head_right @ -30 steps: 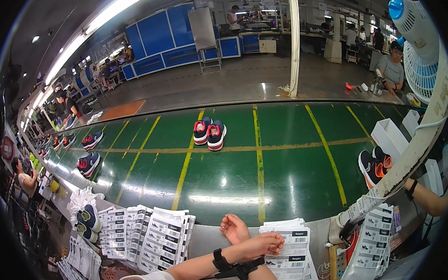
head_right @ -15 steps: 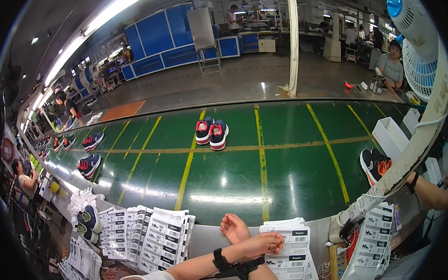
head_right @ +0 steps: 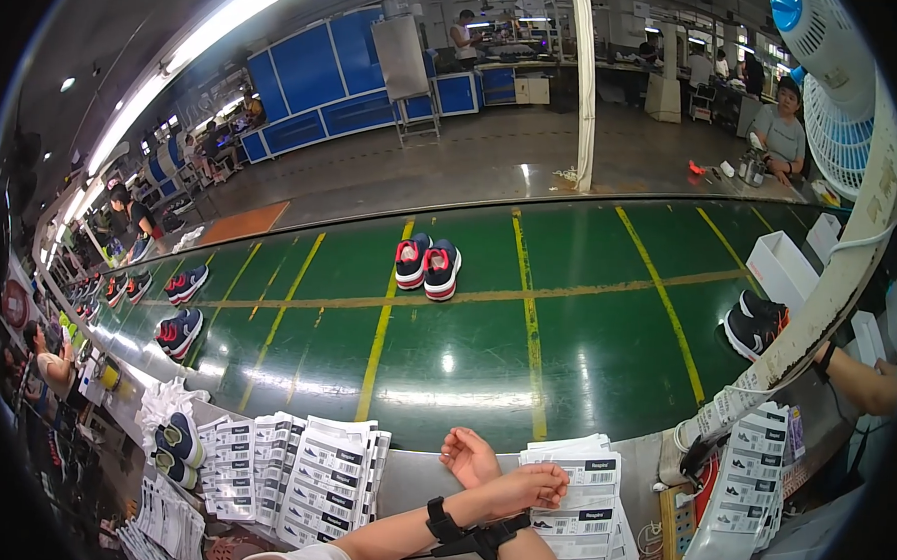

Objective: Checking the quality of manufactured shoes and sorting associated labels.

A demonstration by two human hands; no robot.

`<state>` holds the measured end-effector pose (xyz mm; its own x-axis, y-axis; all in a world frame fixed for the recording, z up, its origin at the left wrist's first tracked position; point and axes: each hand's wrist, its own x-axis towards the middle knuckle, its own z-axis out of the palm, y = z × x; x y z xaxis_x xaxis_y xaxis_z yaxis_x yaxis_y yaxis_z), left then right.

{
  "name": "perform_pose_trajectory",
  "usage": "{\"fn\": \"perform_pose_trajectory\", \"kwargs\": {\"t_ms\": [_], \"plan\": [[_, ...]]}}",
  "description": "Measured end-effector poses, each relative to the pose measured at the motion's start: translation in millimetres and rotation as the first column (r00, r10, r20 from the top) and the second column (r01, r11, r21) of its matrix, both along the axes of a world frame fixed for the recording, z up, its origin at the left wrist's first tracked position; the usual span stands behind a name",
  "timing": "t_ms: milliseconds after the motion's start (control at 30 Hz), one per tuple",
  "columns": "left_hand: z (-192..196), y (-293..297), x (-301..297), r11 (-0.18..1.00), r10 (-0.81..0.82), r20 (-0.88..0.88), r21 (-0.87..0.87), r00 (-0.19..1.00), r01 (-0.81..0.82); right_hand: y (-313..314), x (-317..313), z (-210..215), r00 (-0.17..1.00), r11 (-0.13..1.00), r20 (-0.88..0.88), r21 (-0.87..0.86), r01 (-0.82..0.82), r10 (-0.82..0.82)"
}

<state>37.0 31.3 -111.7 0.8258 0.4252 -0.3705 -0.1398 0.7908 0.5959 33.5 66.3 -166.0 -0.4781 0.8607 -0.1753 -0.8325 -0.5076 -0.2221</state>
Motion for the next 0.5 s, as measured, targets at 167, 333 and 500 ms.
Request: {"fn": "perform_pose_trajectory", "kwargs": {"t_ms": [167, 333, 500], "plan": [[-2.7, 1.2, -0.1, 1.000, 0.000, -0.002, 0.012, 1.000, 0.000, 1.2, -0.5, -2.4, 1.000, 1.000, 0.010, -0.005, 0.002, -0.002], [-2.1, 1.2, -0.3, 1.000, 0.004, 0.001, 0.012, 1.000, -0.004, 2.0, -0.9, -3.2, 1.000, 1.000, 0.019, -0.015, -0.001, 0.001], [-3.5, 1.6, 0.4, 1.000, 0.006, 0.000, 0.009, 1.000, -0.006, 2.2, -0.1, -3.4, 1.000, 1.000, 0.010, -0.018, -0.003, 0.003]]}}
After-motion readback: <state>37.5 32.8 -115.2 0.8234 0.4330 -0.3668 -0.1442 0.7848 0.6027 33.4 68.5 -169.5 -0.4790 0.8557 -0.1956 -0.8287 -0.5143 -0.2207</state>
